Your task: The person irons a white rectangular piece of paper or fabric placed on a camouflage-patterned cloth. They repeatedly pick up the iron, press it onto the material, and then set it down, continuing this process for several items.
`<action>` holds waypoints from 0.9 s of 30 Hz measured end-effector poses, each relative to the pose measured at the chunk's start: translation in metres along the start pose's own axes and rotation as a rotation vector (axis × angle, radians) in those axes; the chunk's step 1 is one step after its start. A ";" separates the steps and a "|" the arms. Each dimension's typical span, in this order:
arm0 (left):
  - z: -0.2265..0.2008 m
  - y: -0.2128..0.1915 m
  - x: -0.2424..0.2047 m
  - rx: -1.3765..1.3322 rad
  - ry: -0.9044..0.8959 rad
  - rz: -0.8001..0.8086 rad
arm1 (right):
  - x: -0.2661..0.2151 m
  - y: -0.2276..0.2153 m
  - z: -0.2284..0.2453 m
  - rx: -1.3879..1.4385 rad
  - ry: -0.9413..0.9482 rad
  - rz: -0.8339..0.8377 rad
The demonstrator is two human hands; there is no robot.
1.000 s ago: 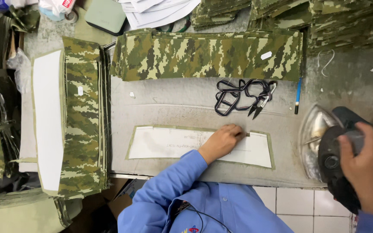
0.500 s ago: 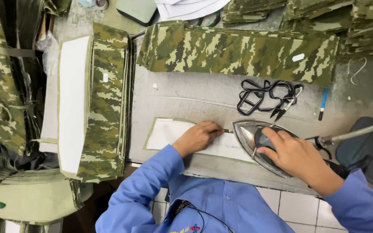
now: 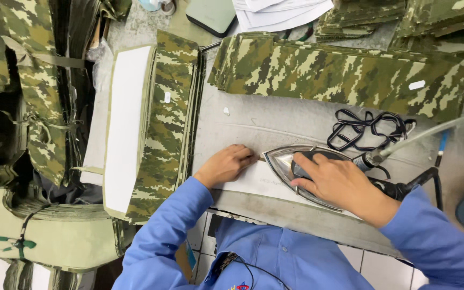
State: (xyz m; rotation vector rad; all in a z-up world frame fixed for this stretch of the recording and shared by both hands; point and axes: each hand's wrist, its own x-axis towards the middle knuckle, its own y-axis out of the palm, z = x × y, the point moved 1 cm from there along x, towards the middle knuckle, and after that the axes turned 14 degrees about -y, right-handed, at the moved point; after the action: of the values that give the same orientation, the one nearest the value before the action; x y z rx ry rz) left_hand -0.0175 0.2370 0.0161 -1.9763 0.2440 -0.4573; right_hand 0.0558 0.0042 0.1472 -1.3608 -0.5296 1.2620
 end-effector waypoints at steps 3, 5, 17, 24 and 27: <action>0.005 -0.001 -0.007 0.036 -0.009 -0.047 | 0.006 -0.003 0.002 -0.013 -0.007 0.041; 0.002 -0.010 -0.009 0.077 -0.019 -0.063 | 0.014 -0.004 0.004 0.009 -0.036 0.067; -0.015 -0.050 -0.023 0.070 -0.472 -0.086 | 0.065 -0.013 0.028 0.012 -0.203 0.055; -0.024 -0.037 -0.020 0.093 -0.392 -0.096 | 0.003 -0.010 0.013 0.050 -0.059 0.143; -0.027 -0.034 -0.016 0.184 -0.286 -0.159 | -0.032 0.003 -0.002 0.123 0.063 0.179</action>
State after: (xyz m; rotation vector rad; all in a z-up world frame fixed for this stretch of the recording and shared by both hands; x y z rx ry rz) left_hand -0.0444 0.2351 0.0540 -1.8594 -0.1325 -0.2815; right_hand 0.0462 -0.0252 0.1558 -1.3623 -0.2862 1.3679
